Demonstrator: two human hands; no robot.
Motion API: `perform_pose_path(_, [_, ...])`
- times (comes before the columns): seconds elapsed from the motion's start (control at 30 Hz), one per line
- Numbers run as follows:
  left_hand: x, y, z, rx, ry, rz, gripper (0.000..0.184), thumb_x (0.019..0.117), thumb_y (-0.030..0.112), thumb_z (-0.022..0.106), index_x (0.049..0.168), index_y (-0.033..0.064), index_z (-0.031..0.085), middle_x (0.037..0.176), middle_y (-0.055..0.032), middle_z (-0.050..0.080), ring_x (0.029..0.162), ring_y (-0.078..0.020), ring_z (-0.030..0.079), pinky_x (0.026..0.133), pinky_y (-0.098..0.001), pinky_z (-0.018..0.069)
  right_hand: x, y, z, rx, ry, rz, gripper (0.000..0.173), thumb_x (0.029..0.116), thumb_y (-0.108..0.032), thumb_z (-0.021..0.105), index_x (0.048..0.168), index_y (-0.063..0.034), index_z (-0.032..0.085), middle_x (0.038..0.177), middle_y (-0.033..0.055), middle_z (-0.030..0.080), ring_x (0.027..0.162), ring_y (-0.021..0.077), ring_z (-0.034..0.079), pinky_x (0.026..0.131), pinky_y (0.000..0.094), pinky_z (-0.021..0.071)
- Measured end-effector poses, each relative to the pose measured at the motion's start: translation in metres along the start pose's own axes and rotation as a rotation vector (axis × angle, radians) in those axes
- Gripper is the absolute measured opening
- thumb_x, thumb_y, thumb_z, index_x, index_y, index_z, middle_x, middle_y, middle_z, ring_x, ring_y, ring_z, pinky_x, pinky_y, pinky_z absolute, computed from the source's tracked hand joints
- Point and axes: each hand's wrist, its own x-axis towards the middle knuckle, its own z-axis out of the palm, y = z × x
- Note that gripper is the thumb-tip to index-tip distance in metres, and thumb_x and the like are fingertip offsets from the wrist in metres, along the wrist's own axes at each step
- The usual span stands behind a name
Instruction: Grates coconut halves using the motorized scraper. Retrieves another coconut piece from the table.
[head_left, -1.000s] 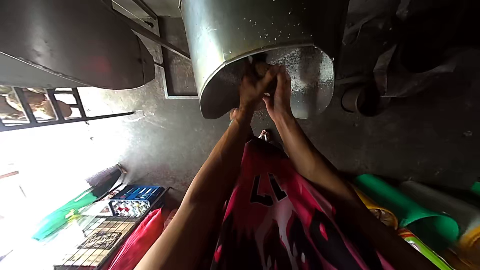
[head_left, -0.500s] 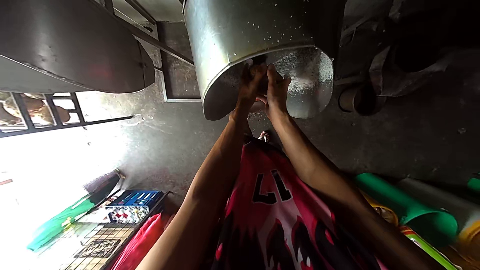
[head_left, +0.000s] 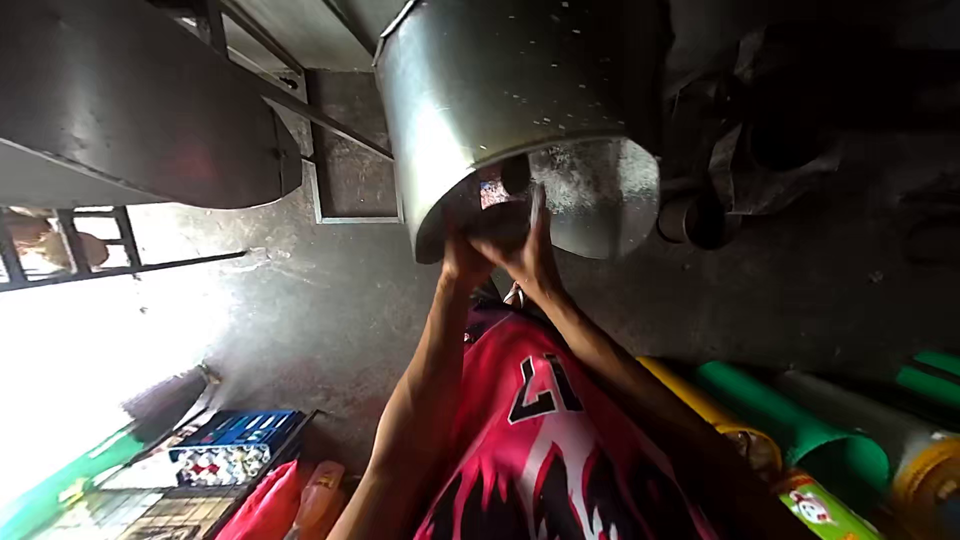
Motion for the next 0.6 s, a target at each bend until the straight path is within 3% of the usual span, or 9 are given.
perform_pose_path(0.03, [-0.01, -0.008, -0.007, -0.016, 0.027, 0.006, 0.085, 0.0915, 0.086, 0.017, 0.129, 0.0254, 0.063, 0.115, -0.002, 0.072, 0.103, -0.0174, 0.068, 0.083, -0.0443, 0.0596, -0.021, 0.009, -0.005, 0.049, -0.054, -0.078, 0.122, 0.0755, -0.049, 0.087, 0.162, -0.0016, 0.015, 0.163, 0.0232, 0.029, 0.149, 0.0302, 0.036, 0.12, 0.0464, 0.0387])
perform_pose_path(0.1, [-0.023, -0.027, -0.023, -0.031, 0.02, 0.027, 0.07, 0.0975, 0.076, 0.029, 0.129, 0.0233, 0.063, 0.115, -0.0048, 0.071, 0.104, -0.0204, 0.069, 0.084, -0.0467, 0.0598, -0.055, 0.023, -0.017, 0.283, -0.065, -0.015, 0.103, 0.0839, -0.043, 0.081, 0.158, 0.0006, 0.024, 0.158, 0.0165, 0.041, 0.142, 0.0221, 0.046, 0.117, 0.0394, 0.0448])
perform_pose_path(0.17, [-0.028, -0.04, -0.034, 0.025, 0.014, 0.115, 0.062, 0.0996, 0.069, 0.037, 0.13, 0.0203, 0.062, 0.115, -0.0063, 0.071, 0.105, -0.0207, 0.068, 0.086, -0.0467, 0.0594, -0.057, 0.03, -0.021, 0.415, 0.132, 0.181, 0.06, 0.0942, -0.027, 0.068, 0.14, 0.0049, 0.045, 0.132, 0.0154, 0.063, 0.118, 0.0204, 0.064, 0.098, 0.0376, 0.0574])
perform_pose_path(0.23, [-0.031, -0.047, -0.036, 0.063, 0.044, 0.183, 0.065, 0.0947, 0.069, 0.048, 0.134, 0.0186, 0.06, 0.117, -0.0071, 0.071, 0.106, -0.0207, 0.068, 0.088, -0.0459, 0.0592, -0.033, 0.045, -0.02, 0.472, 0.266, 0.345, 0.039, 0.0999, -0.019, 0.058, 0.129, 0.0067, 0.055, 0.12, 0.0165, 0.066, 0.109, 0.0216, 0.066, 0.095, 0.039, 0.0585])
perform_pose_path(0.33, [-0.032, -0.049, -0.034, 0.083, 0.063, 0.239, 0.066, 0.0964, 0.068, 0.044, 0.136, 0.0176, 0.059, 0.119, -0.0079, 0.07, 0.108, -0.0207, 0.068, 0.089, -0.0452, 0.0587, -0.003, 0.067, -0.03, 0.64, 0.15, 0.564, 0.054, 0.104, -0.017, 0.053, 0.155, -0.0124, 0.037, 0.155, 0.0103, 0.044, 0.133, 0.0255, 0.052, 0.102, 0.0489, 0.052])
perform_pose_path(0.4, [-0.031, -0.046, -0.033, 0.081, 0.064, 0.271, 0.066, 0.0975, 0.068, 0.042, 0.135, 0.0175, 0.06, 0.12, -0.0087, 0.07, 0.109, -0.0221, 0.067, 0.089, -0.0469, 0.0584, -0.018, 0.068, -0.041, 0.615, 0.03, 0.515, 0.068, 0.1033, -0.022, 0.054, 0.163, -0.0254, 0.021, 0.163, 0.0052, 0.034, 0.137, 0.0272, 0.05, 0.1, 0.0514, 0.054])
perform_pose_path(0.43, [-0.03, -0.044, -0.032, 0.071, 0.067, 0.292, 0.066, 0.0973, 0.069, 0.042, 0.135, 0.0177, 0.06, 0.121, -0.0088, 0.07, 0.11, -0.0226, 0.067, 0.09, -0.0476, 0.0584, -0.033, 0.063, -0.044, 0.546, -0.034, 0.42, 0.077, 0.1007, -0.028, 0.058, 0.165, -0.0236, 0.015, 0.164, 0.0074, 0.034, 0.137, 0.0284, 0.051, 0.1, 0.0506, 0.0558])
perform_pose_path(0.53, [-0.031, -0.043, -0.02, 0.077, 0.182, 0.361, 0.067, 0.0987, 0.069, 0.037, 0.133, 0.016, 0.059, 0.12, -0.0086, 0.069, 0.11, -0.022, 0.067, 0.091, -0.0476, 0.0579, -0.078, 0.039, -0.026, 0.357, -0.161, 0.184, 0.12, 0.0839, -0.051, 0.078, 0.163, -0.0019, 0.001, 0.166, 0.0208, 0.025, 0.144, 0.0283, 0.046, 0.108, 0.0416, 0.0534])
perform_pose_path(0.6, [-0.031, -0.046, -0.006, 0.236, 0.252, 0.366, 0.075, 0.0992, 0.074, 0.029, 0.137, 0.0157, 0.056, 0.12, -0.0067, 0.069, 0.109, -0.0182, 0.067, 0.09, -0.0436, 0.0586, -0.077, 0.032, 0.002, 0.385, -0.074, 0.155, 0.13, 0.0773, -0.044, 0.086, 0.161, 0.0034, -0.002, 0.162, 0.0287, 0.025, 0.142, 0.0285, 0.047, 0.11, 0.0376, 0.0523])
